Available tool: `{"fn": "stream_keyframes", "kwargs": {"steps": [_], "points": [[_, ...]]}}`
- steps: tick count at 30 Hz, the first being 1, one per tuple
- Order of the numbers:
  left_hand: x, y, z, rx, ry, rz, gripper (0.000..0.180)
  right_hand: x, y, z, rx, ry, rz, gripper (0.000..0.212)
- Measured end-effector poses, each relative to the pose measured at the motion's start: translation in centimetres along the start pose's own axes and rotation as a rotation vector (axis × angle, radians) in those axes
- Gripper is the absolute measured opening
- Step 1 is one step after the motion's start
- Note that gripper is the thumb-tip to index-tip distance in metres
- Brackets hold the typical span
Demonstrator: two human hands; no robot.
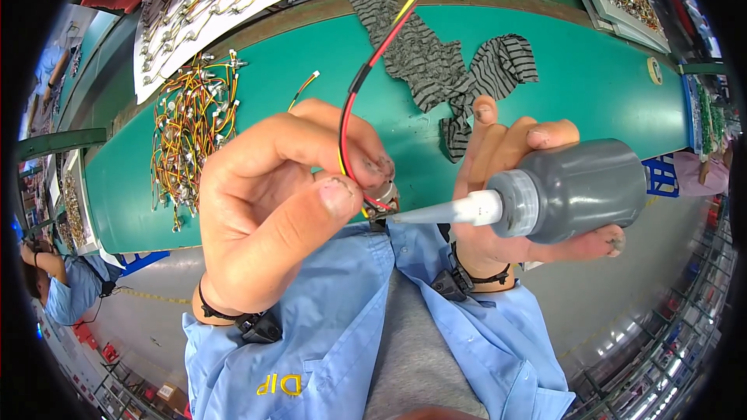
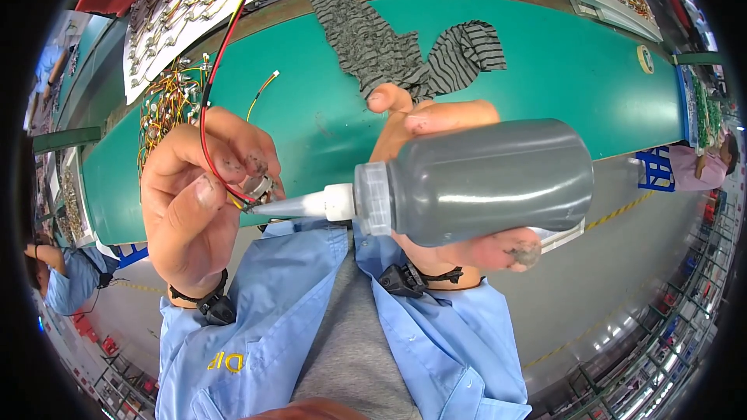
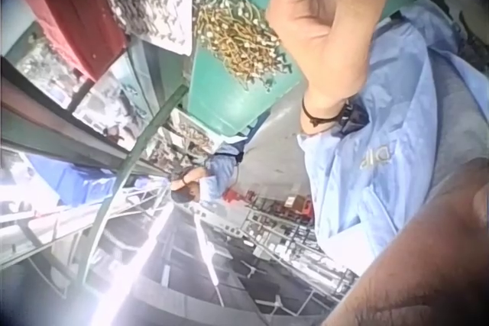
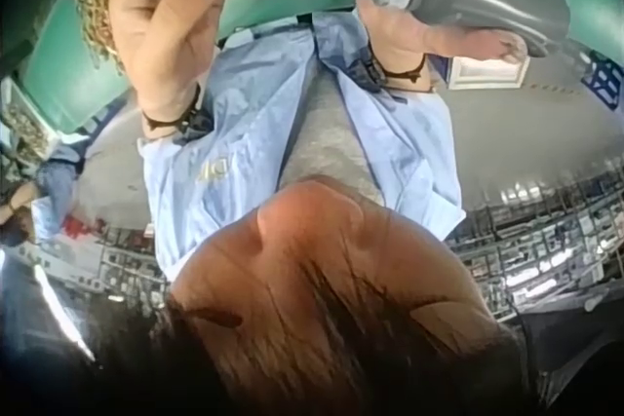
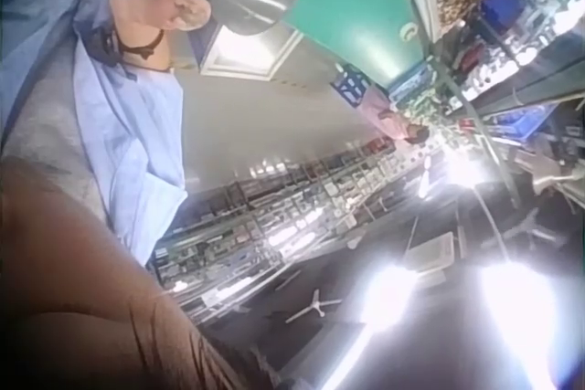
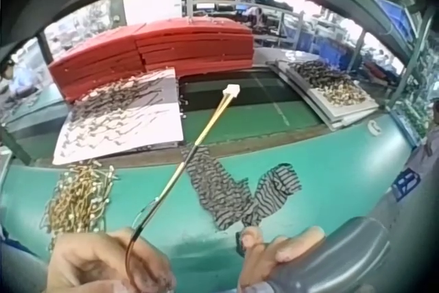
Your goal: The person picks up a wire-connected component from a pile, applies adhesive to its base from a squeeze bottle, and places it onto a board. This process is repeated for several more components, applying glue to each before setting them on the board.
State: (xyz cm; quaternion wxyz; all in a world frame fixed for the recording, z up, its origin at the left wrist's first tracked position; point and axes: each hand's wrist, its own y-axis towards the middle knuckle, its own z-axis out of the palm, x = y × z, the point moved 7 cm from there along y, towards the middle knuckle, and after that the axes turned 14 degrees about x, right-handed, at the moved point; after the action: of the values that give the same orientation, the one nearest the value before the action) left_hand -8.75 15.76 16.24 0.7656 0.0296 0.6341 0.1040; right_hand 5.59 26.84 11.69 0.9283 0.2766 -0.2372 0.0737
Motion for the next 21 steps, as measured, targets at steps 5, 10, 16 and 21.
{"fn": "stream_keyframes", "kwargs": {"steps": [5, 10, 16, 21], "points": [[0.0, 0.1, 0.2, 0.000, -0.017, -0.001, 0.017, -0.3, 0.1, 0.0, 0.045, 0.006, 0.006, 0.091], [0.0, 0.1, 0.2, 0.001, -0.023, -0.011, 0.017, -0.4, 0.1, -0.1, 0.026, 0.035, 0.006, 0.090], [0.4, -0.1, 0.3, -0.017, -0.072, -0.030, 0.017, -0.3, 0.1, -0.4, -0.096, 0.096, 0.050, 0.089], [0.7, 0.2, 0.1, -0.010, -0.110, -0.035, 0.017, -0.5, 0.1, -1.6, -0.102, 0.054, 0.048, 0.081]]}}
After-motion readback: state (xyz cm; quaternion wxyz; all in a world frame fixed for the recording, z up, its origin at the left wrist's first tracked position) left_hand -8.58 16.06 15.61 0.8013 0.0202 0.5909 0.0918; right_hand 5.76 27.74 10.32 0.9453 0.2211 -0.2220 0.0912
